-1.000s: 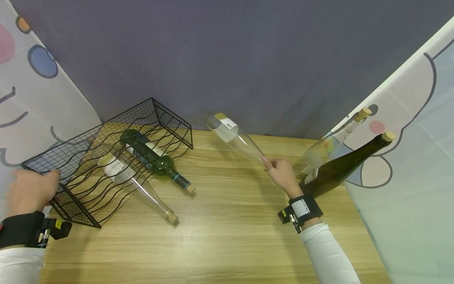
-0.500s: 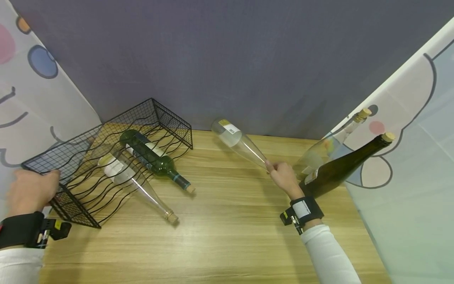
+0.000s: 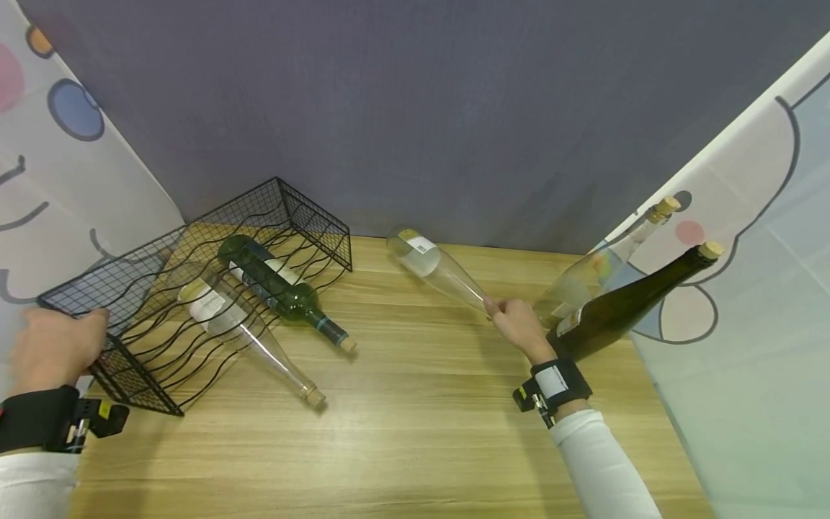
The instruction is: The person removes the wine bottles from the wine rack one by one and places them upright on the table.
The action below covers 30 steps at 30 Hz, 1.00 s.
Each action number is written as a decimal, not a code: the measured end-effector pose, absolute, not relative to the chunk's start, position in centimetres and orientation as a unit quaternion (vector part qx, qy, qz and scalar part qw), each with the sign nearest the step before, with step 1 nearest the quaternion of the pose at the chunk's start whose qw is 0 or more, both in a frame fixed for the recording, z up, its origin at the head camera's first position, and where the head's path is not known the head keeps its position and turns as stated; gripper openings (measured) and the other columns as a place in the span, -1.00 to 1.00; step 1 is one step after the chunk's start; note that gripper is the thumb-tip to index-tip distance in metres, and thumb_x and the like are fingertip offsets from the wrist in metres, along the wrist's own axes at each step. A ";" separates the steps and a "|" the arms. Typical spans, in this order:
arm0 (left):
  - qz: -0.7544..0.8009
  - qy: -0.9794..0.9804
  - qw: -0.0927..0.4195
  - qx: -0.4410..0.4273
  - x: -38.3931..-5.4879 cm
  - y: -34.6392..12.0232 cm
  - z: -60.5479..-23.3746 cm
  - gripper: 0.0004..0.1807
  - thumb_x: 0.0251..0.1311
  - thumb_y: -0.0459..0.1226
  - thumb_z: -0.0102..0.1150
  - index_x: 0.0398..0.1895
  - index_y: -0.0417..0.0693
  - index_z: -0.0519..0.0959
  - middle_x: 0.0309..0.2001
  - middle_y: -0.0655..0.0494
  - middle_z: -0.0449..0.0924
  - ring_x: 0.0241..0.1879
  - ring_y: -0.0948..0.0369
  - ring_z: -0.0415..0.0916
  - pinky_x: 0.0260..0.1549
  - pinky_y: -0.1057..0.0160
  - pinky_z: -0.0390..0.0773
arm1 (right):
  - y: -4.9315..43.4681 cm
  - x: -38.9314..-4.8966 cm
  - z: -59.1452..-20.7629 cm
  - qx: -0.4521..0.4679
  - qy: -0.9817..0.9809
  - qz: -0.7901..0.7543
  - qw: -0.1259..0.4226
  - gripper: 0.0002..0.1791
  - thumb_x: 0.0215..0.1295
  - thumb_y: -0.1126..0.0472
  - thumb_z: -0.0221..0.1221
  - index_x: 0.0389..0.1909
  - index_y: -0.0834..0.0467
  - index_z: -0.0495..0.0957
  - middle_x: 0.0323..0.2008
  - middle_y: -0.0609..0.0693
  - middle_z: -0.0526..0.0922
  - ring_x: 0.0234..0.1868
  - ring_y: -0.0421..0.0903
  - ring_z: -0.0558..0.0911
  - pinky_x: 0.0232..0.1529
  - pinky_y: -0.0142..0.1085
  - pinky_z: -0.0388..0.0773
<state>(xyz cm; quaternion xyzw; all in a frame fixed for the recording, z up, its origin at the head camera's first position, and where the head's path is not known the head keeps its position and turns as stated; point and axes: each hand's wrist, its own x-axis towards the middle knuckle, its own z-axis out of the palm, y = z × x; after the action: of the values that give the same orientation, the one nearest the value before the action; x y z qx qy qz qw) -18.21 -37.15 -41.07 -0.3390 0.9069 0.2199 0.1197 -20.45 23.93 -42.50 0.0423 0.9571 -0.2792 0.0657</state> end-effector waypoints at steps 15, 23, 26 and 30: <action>0.214 0.909 0.115 -0.338 -18.1 -37.0 -41.0 -0.08 0.39 -0.02 -0.46 0.31 -0.75 -0.45 0.07 -0.86 0.15 -0.07 -0.53 0.31 -0.27 -0.28 0.50 | 24.1 -20.2 -42.7 0.033 0.964 -0.253 0.078 -0.43 0.47 -0.03 -0.10 -0.25 0.35 0.70 -0.28 0.28 0.76 -0.29 0.12 0.64 -0.32 -0.12 0.52; 0.216 0.911 0.109 -0.334 -18.1 -37.2 -41.1 -0.09 0.39 -0.02 -0.44 0.31 -0.77 -0.40 -0.01 -0.85 0.16 -0.15 -0.50 0.35 -0.38 -0.23 0.50 | 24.2 -20.1 -42.2 0.023 0.942 -0.303 0.146 -0.45 0.50 -0.02 -0.14 -0.23 0.41 0.57 -0.49 0.14 0.62 -0.56 -0.09 0.50 -0.54 -0.31 0.42; 0.214 0.912 0.107 -0.333 -18.0 -37.0 -41.0 -0.09 0.39 -0.03 -0.43 0.31 -0.77 -0.41 -0.03 -0.84 0.18 -0.17 -0.50 0.36 -0.38 -0.23 0.50 | 24.4 -20.0 -41.8 0.015 0.928 -0.329 0.171 -0.48 0.52 0.01 -0.14 -0.09 0.45 0.50 -0.45 0.14 0.61 -0.58 -0.12 0.47 -0.53 -0.31 0.44; 0.217 0.912 0.109 -0.330 -17.9 -36.7 -40.9 -0.07 0.40 -0.03 -0.42 0.31 -0.76 -0.46 0.04 -0.86 0.14 -0.12 -0.52 0.30 -0.25 -0.30 0.46 | 24.5 -19.9 -41.1 -0.007 0.923 -0.342 0.176 -0.50 0.51 0.03 -0.10 -0.05 0.45 0.49 -0.45 0.16 0.61 -0.61 -0.14 0.50 -0.53 -0.30 0.50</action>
<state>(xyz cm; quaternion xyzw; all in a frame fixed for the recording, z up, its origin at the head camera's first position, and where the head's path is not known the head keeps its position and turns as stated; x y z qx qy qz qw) -17.94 -36.68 -40.90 -0.3297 0.9124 0.2166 0.1091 -19.91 24.54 -41.06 -0.0073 0.9230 -0.3420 0.1764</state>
